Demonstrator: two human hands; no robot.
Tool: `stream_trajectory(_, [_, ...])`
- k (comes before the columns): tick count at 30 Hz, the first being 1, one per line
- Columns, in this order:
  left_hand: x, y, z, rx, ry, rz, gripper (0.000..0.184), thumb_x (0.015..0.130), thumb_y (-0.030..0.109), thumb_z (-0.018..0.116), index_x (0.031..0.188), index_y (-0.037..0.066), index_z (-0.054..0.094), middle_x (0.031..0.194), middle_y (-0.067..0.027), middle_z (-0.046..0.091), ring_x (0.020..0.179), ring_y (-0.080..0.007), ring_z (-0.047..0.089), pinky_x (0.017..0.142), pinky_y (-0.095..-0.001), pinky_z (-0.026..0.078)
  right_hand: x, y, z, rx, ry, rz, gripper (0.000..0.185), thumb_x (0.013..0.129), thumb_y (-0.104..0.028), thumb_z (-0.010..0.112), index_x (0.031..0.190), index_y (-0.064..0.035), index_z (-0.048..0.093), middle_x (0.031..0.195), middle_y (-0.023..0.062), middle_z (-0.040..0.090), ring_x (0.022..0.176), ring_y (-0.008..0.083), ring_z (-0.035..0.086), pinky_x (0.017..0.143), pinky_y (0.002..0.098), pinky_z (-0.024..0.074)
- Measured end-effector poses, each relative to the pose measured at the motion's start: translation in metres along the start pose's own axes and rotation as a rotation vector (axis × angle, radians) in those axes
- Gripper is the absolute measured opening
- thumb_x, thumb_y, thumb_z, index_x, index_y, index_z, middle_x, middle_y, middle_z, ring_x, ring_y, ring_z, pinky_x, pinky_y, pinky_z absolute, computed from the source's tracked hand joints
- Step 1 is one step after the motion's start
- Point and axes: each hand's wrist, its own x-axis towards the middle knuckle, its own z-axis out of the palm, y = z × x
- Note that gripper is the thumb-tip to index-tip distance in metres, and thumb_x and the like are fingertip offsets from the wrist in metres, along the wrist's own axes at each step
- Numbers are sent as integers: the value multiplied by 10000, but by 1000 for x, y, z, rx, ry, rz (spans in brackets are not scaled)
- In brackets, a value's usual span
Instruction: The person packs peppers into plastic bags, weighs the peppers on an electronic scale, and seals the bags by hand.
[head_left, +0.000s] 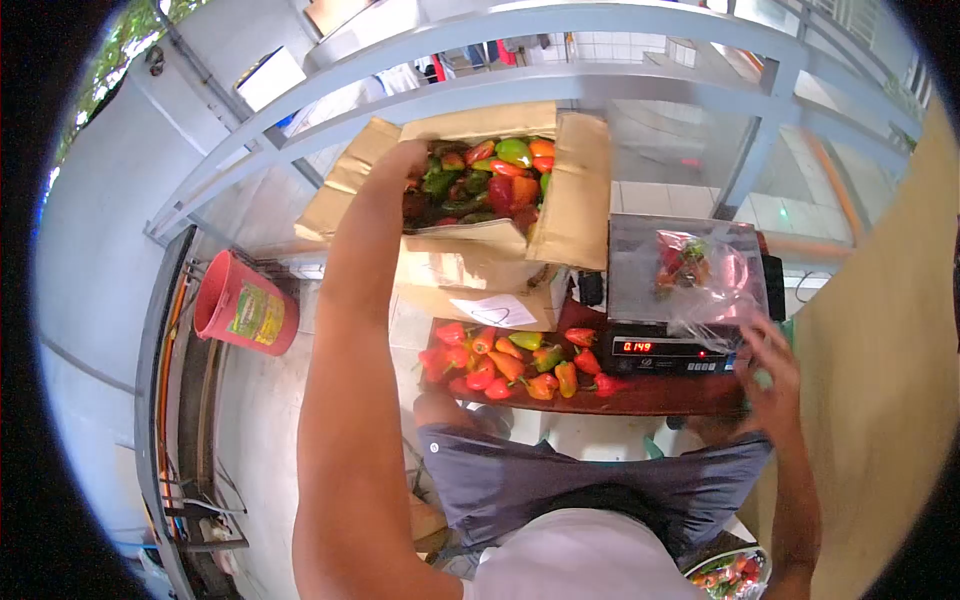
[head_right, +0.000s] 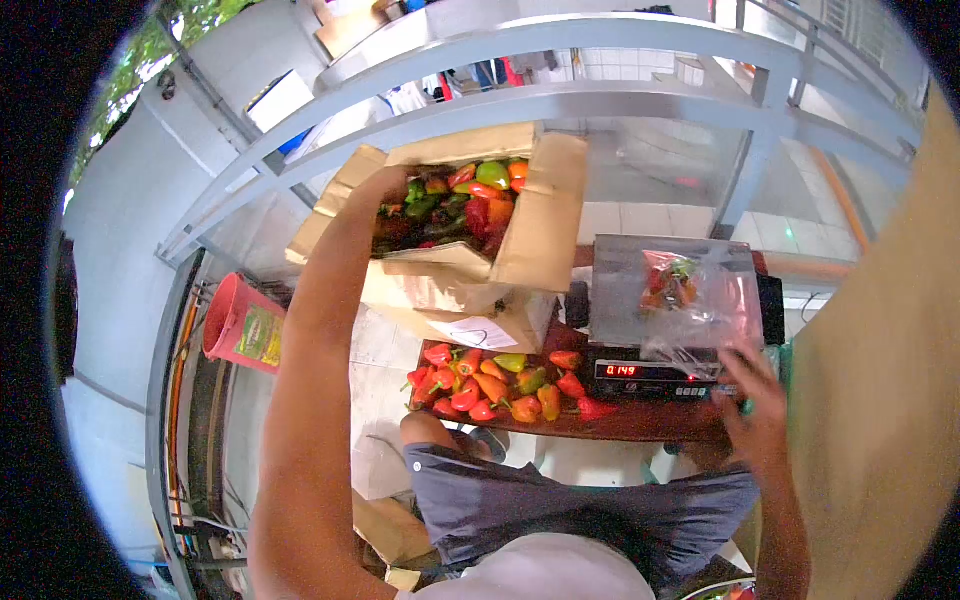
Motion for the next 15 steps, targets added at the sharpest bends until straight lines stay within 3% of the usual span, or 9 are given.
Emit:
stream_trajectory(1, [2, 1, -1, 40, -92, -33, 564, 671, 34, 722, 1229, 110, 684, 1000, -196, 729, 909, -319, 710, 785, -455, 567, -35, 9, 1, -115, 21, 9, 413, 894, -120, 681, 1292, -22, 637, 1416, 197, 552, 1000, 322, 654, 892, 415, 518])
stream_trajectory(3, [-5, 1, -7, 73, -224, -93, 586, 671, 55, 745, 1250, 83, 657, 957, -189, 734, 848, -313, 711, 744, -463, 568, -125, 43, -3, -253, 50, 0, 341, 912, -31, 661, 1253, -26, 653, 1297, 179, 632, 1065, 278, 643, 954, 408, 497])
stream_trajectory(5, [-17, 0, -8, 2, -220, -131, 593, 673, 89, 769, 1252, 67, 644, 943, -187, 736, 817, -316, 709, 722, -464, 566, -237, 57, -3, -351, -12, 378, 271, 971, -110, 607, 1215, -5, 660, 1183, 214, 677, 1167, 397, 605, 1097, 480, 380])
stream_trajectory(6, [-25, 0, -7, -59, -183, -144, 593, 674, 109, 781, 1248, 62, 641, 943, -188, 737, 809, -320, 707, 716, -462, 565, -333, 107, 7, -293, 102, 424, 397, 931, -234, 661, 1260, -13, 643, 1283, 216, 633, 1254, 415, 539, 1137, 497, 336])
stream_trajectory(10, [-6, -41, 32, 22, 37, -68, 593, 715, 157, 767, 1282, 62, 619, 1026, -208, 728, 879, -361, 699, 794, -433, 558, -388, 95, 13, -624, -290, 460, 528, 880, -317, 696, 1312, -27, 607, 1360, 208, 578, 1317, 403, 481, 1138, 526, 336])
stream_trajectory(13, [-27, -33, 34, -142, 171, -125, 366, 758, 224, 736, 1075, 42, 721, 1043, -219, 724, 946, -351, 708, 833, -445, 554, -451, 61, 10, -845, -628, 555, 629, 842, -379, 722, 1350, -38, 580, 1417, 202, 536, 1365, 393, 437, 1138, 549, 337])
stream_trajectory(14, [-42, -28, 24, -200, 196, -168, 323, 775, 252, 721, 1012, 35, 754, 1041, -222, 724, 956, -346, 712, 835, -451, 553, -443, 63, 6, -637, -584, 605, 724, 826, -533, 665, 1361, -53, 582, 1513, 235, 428, 1428, 459, 324, 1172, 688, 136])
stream_trajectory(15, [-51, -26, 17, -318, 231, -222, 340, 798, 269, 695, 1043, 38, 749, 1047, -221, 724, 956, -350, 713, 838, -447, 549, -452, 76, 1, -459, -718, 698, 749, 834, -571, 641, 1387, -72, 569, 1527, 181, 440, 1445, 448, 301, 1173, 678, 155])
